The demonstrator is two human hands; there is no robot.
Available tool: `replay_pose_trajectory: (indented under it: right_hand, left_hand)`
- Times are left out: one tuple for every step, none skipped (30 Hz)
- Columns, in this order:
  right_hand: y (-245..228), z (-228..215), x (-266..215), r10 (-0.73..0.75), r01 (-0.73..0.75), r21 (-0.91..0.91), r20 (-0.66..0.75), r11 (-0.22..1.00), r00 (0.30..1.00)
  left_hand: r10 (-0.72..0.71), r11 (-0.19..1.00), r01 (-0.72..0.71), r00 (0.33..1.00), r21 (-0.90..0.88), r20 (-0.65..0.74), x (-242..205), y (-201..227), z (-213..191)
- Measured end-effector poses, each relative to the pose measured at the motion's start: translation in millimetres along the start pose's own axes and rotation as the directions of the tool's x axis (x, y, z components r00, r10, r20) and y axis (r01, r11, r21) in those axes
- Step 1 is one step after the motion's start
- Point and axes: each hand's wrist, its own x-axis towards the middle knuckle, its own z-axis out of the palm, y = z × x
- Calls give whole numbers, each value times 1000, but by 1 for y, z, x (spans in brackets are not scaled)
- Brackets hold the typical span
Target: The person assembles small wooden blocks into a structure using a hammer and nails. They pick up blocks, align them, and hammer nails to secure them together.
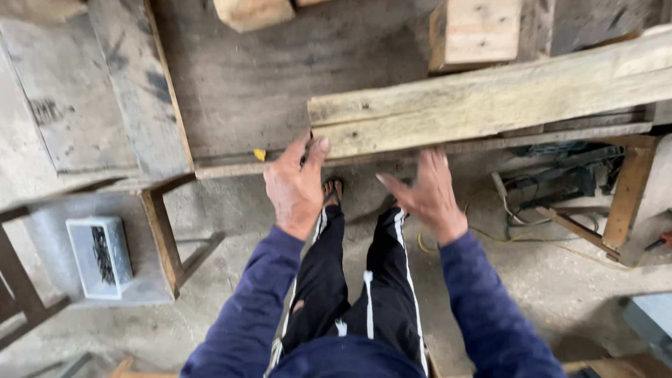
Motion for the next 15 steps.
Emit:
replay_pose_trajectory:
  right_hand:
    - [-5,1,2,94,-105,70,147,992,985]
    - [-5,1,16,6,-9,23,135,1000,991]
    - [-5,2,30,-83,87,-24,127,996,988]
    - [-5,3,49,-179,188,-71,113,980,977]
    - [-4,2,68,-317,326,-164,82,931,945]
    - [-3,3,76,-438,442,-250,75,861,896]
    - [-3,4,80,-552,544,-334,79,770,830]
    - [-3,5,77,-616,564,-540,104,624,781]
    - [-2,6,74,-669,546,-713,146,440,729]
    - [-1,5,72,-710,487,-844,201,224,675]
    - [1,5,71,-679,505,-809,189,302,709]
    - [3,5,71,-644,512,-770,177,380,744]
    - [6,6,72,-606,513,-728,168,456,777]
    - [10,8,71,-615,523,-717,168,460,771]
    - [15,10,70,-623,534,-707,168,464,764]
  left_hand:
    - [-31,999,31,1000,-26,0,-10,-6,1]
    - [-40,997,40,999,-61,-11,-9,-11,6]
    - [-50,994,48,999,-96,-21,-9,-13,8]
    - [50,991,-54,998,-126,-35,-1,-14,9]
    - [149,976,-155,988,-154,-50,9,-14,8]
    - [233,955,-239,971,-174,-54,11,-16,2]
    - [314,938,-311,950,-151,-5,18,-17,-5]
    - [385,917,-376,921,-134,51,27,-19,-14]
    - [452,890,-439,885,-123,109,36,-19,-22]
    - [432,897,-442,867,-19,249,47,-17,-28]
    - [393,887,-455,836,81,383,59,-15,-35]
    - [339,860,-480,791,173,509,70,-12,-40]
    - [272,802,-518,759,296,591,77,-7,-41]
    - [190,725,-558,727,405,660,82,-3,-41]
    - [96,628,-598,695,498,713,83,1,-38]
